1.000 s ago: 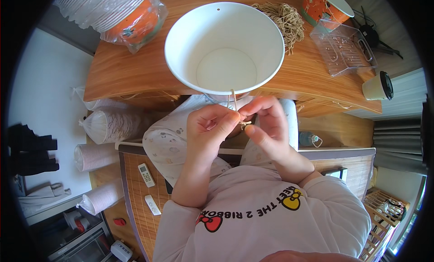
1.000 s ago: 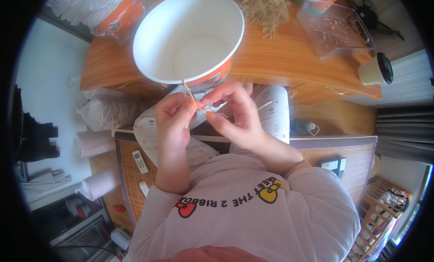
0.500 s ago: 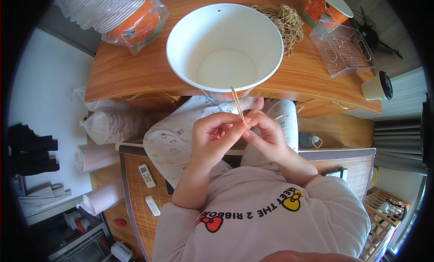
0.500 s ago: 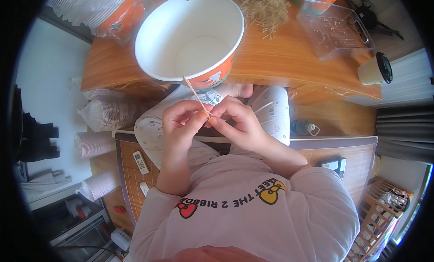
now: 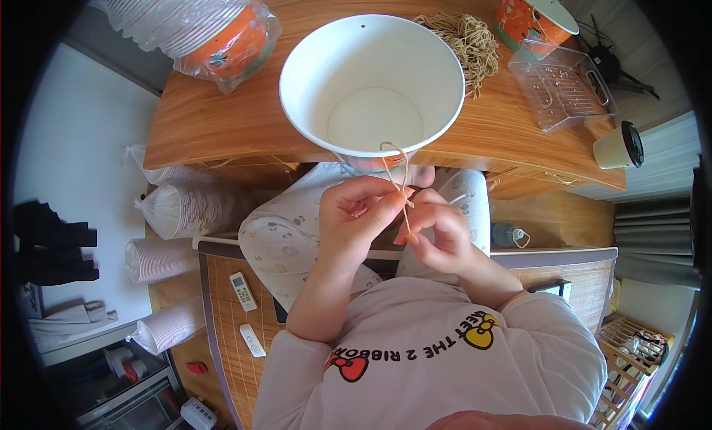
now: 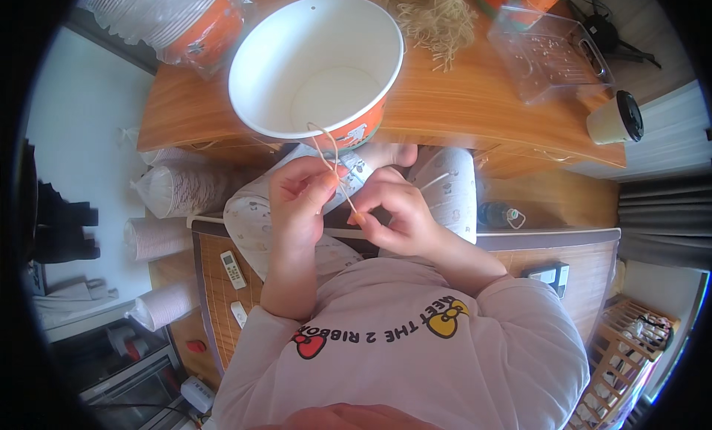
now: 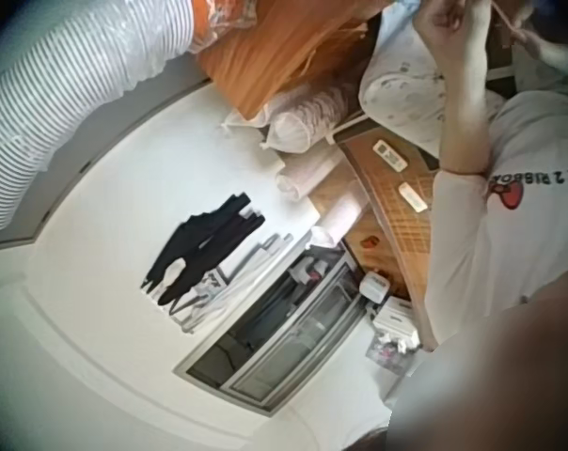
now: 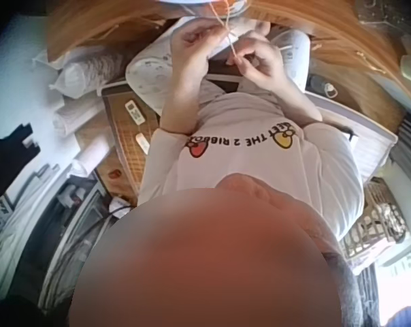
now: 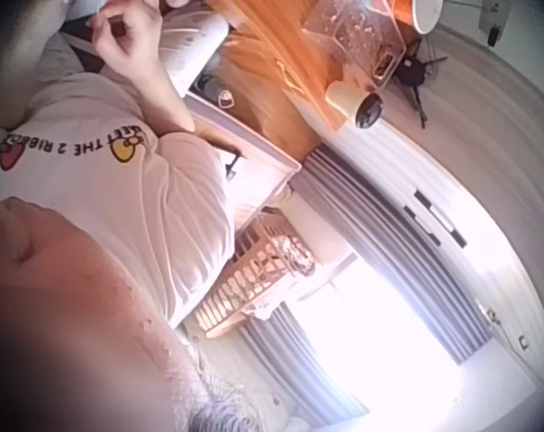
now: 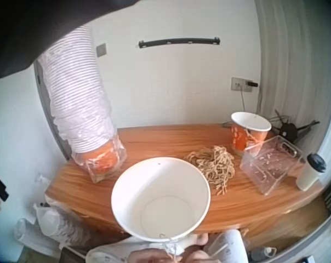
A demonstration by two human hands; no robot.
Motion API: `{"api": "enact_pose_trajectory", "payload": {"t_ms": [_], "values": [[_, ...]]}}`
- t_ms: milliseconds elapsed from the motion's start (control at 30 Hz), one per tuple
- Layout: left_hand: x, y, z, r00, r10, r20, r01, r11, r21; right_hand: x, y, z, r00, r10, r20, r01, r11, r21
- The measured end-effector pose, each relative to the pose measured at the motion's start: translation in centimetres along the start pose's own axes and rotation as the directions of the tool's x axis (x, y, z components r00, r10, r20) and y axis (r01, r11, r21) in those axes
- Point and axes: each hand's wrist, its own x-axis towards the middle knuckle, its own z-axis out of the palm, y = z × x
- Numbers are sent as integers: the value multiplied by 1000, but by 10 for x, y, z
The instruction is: Attaching handles or strings to paper buckets for packaging.
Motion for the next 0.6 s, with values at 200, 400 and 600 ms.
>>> {"api": "enact_pose_trajectory", "payload": {"t_ms": [200,400,600], "values": [[6,0,1,997,-45,68,56,982,-182,-5,3,0,963,-259,69,266,956,-125],[17,1,-2,959,-185,214,267,842,-469,-8,6,1,926,-364,102,376,917,-135],[20,4,2,929,-231,290,348,810,-472,-11,4,2,895,-428,121,443,884,-151]]}}
